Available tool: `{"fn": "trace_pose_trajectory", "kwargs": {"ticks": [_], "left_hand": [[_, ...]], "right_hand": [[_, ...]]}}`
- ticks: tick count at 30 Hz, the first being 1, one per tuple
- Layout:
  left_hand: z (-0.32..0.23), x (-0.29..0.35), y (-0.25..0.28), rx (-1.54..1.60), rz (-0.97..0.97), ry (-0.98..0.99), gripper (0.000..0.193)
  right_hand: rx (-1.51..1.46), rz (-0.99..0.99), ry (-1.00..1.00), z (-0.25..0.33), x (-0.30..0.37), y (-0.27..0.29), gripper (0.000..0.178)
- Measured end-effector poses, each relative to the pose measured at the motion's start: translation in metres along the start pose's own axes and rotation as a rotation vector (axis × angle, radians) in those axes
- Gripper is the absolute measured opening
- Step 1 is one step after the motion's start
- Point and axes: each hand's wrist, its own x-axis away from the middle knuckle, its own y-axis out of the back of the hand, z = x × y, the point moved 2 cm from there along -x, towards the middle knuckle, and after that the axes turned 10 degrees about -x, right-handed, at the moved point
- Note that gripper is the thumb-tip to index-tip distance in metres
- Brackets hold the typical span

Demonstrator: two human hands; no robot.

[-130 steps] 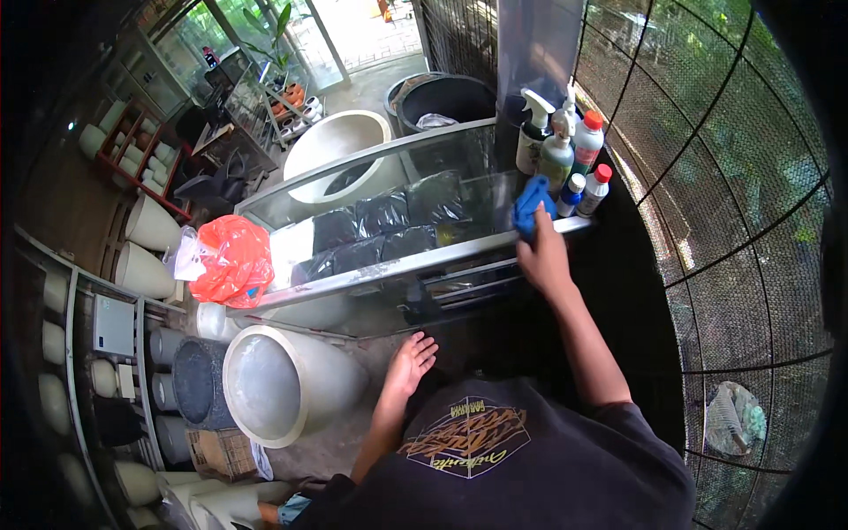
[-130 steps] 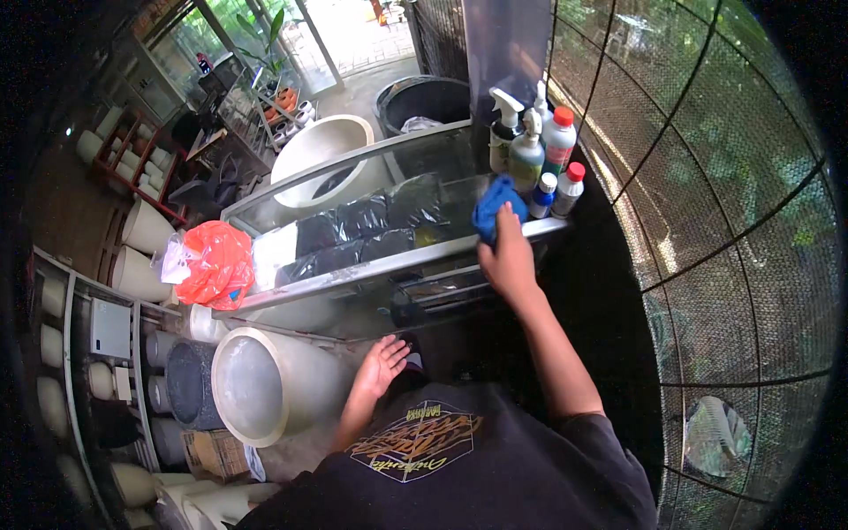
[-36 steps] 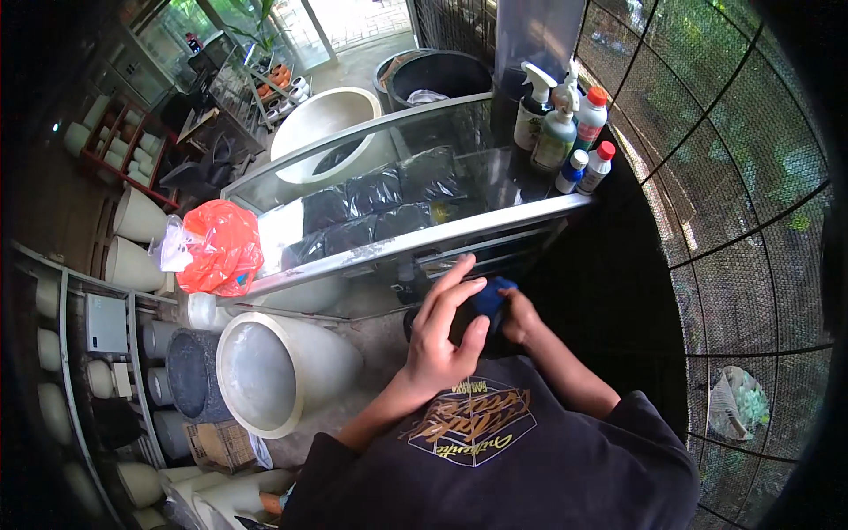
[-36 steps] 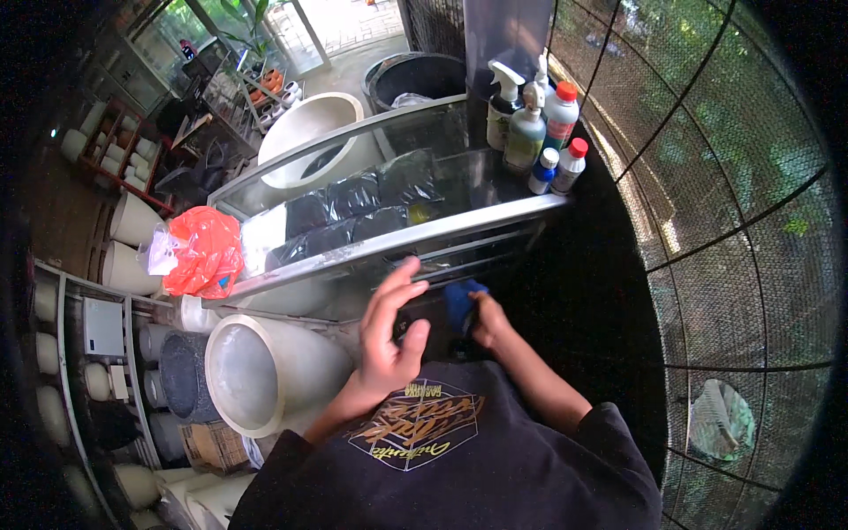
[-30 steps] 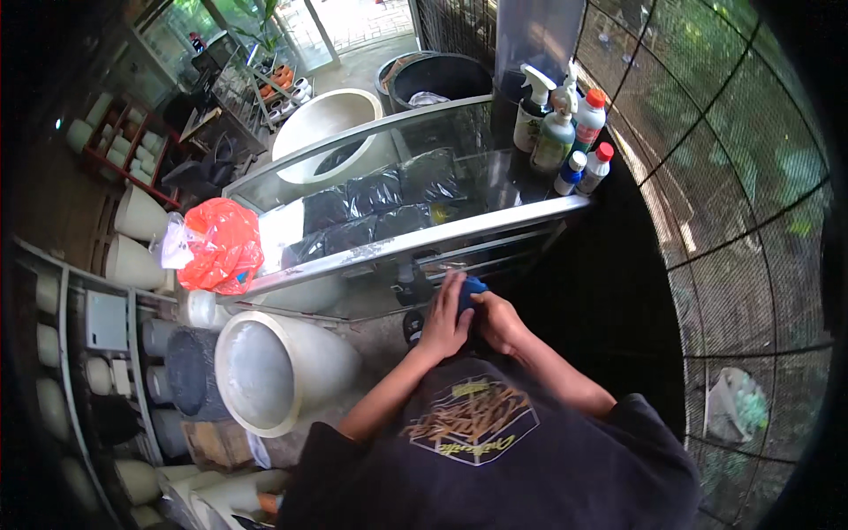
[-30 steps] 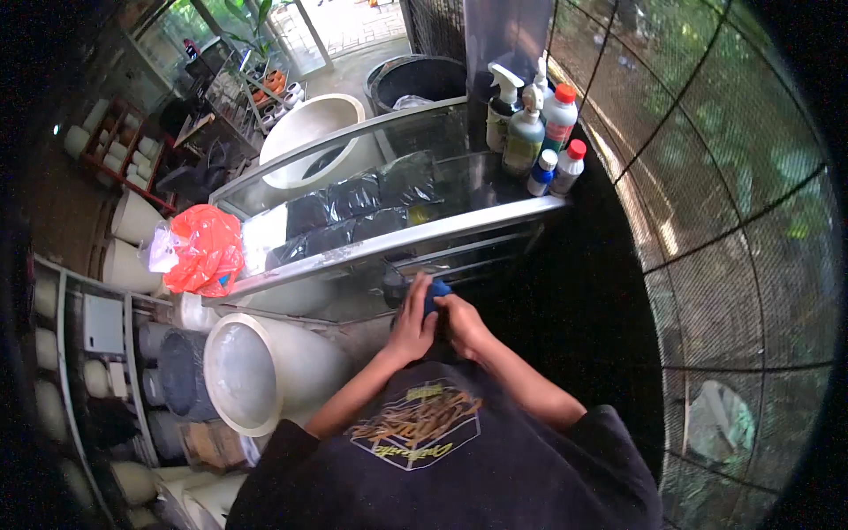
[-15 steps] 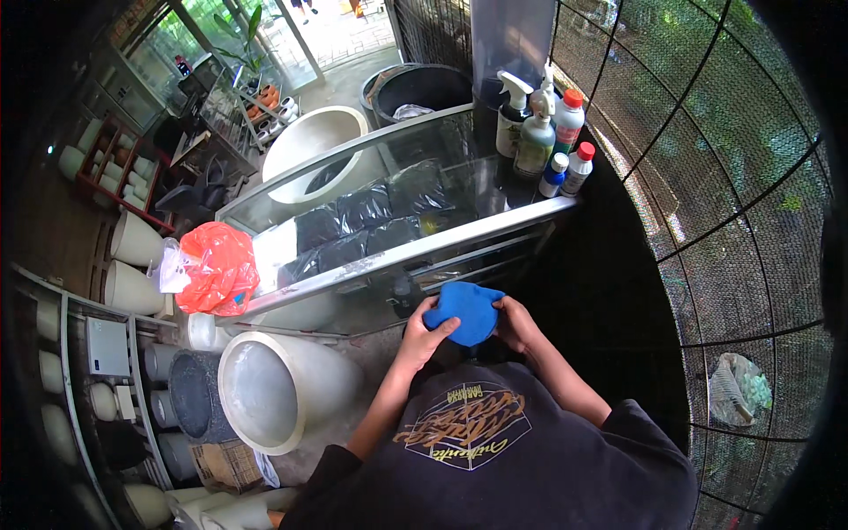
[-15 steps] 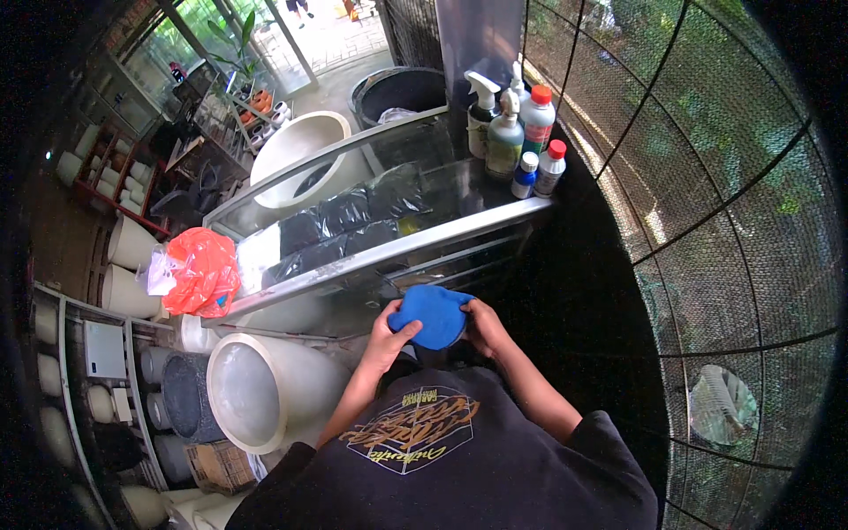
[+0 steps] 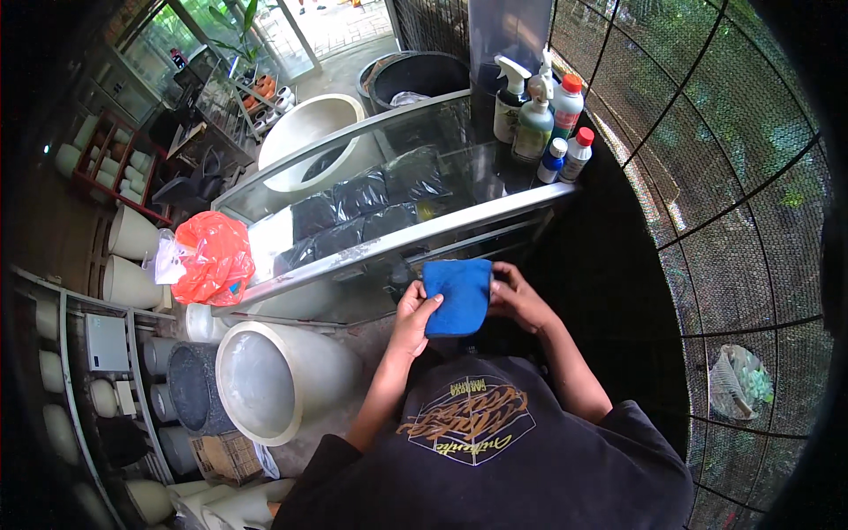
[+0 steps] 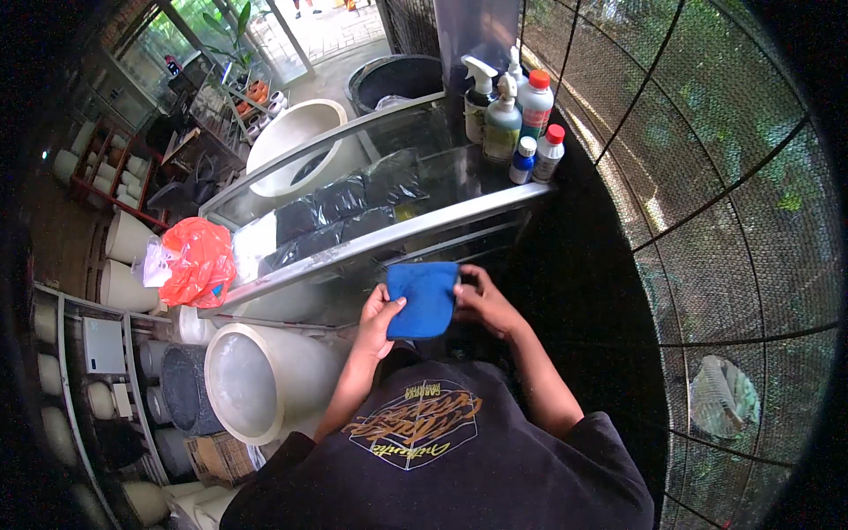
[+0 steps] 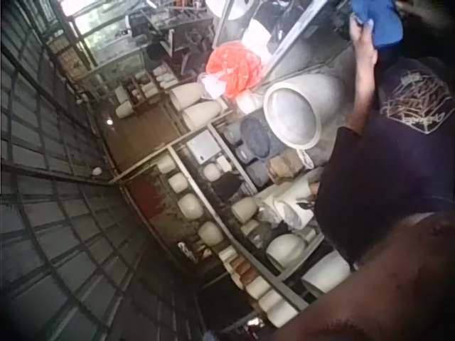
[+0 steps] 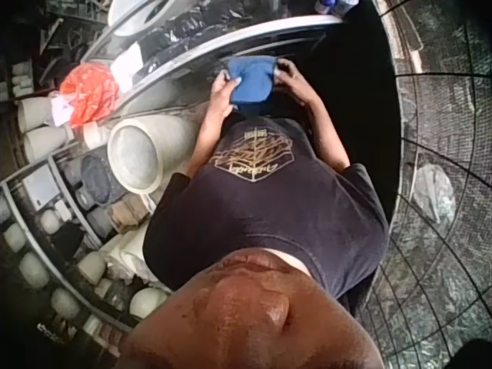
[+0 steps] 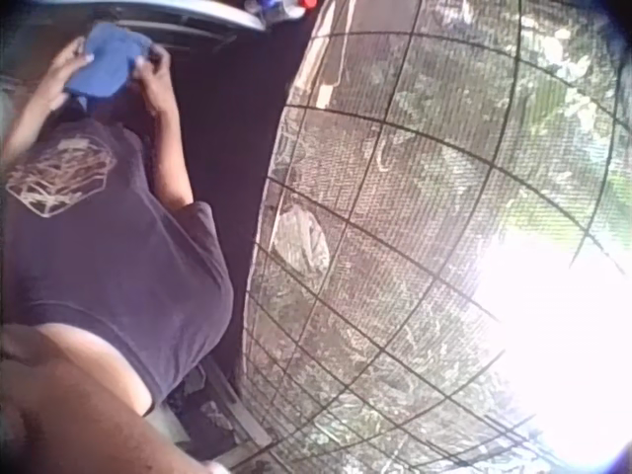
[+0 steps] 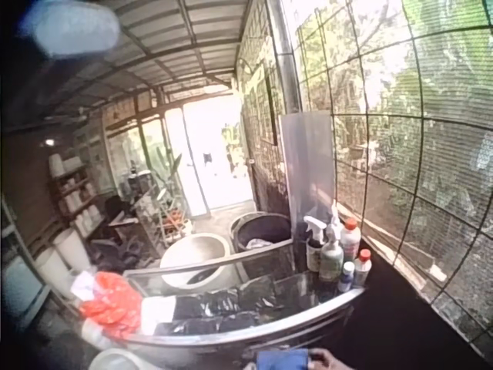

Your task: The person wipes the glass top of a display cabinet with a blue cloth, then moves several spray bottles and a red plastic bag to the side. They continue wiping the glass surface and the cabinet's metal frame, then reposition the items back onto the cabinet.

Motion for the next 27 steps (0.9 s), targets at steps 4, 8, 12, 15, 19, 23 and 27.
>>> {"fn": "trace_pose_trajectory", "kwargs": {"ticks": [4,8,12,15,19,23,27], "left_hand": [[0.002,0.006,-0.013,-0.085,-0.149,-0.068,0.041],[-0.004,0.013,-0.013,-0.067,-0.108,0.024,0.043],[-0.002,0.015,0.000,-0.017,-0.057,0.209,0.045],[0.001,0.014,0.000,-0.027,-0.059,0.216,0.044],[0.004,0.010,-0.001,-0.031,-0.077,0.208,0.044],[0.000,0.009,-0.007,-0.036,-0.045,0.194,0.050],[0.001,0.011,-0.005,-0.170,-0.029,0.020,0.056]], "right_hand": [[-0.045,-0.049,-0.103,-0.044,0.014,0.005,0.054],[-0.086,-0.042,-0.150,-0.056,0.011,0.008,0.026],[0.024,-0.040,-0.096,-0.046,0.009,0.000,0.015],[-0.067,-0.021,-0.105,-0.047,0.006,0.005,0.008],[-0.120,-0.014,-0.151,-0.055,0.000,0.018,0.010],[-0.175,-0.061,-0.093,-0.064,-0.009,0.015,0.008],[0.012,-0.048,-0.112,-0.037,0.002,0.004,0.003]]}}
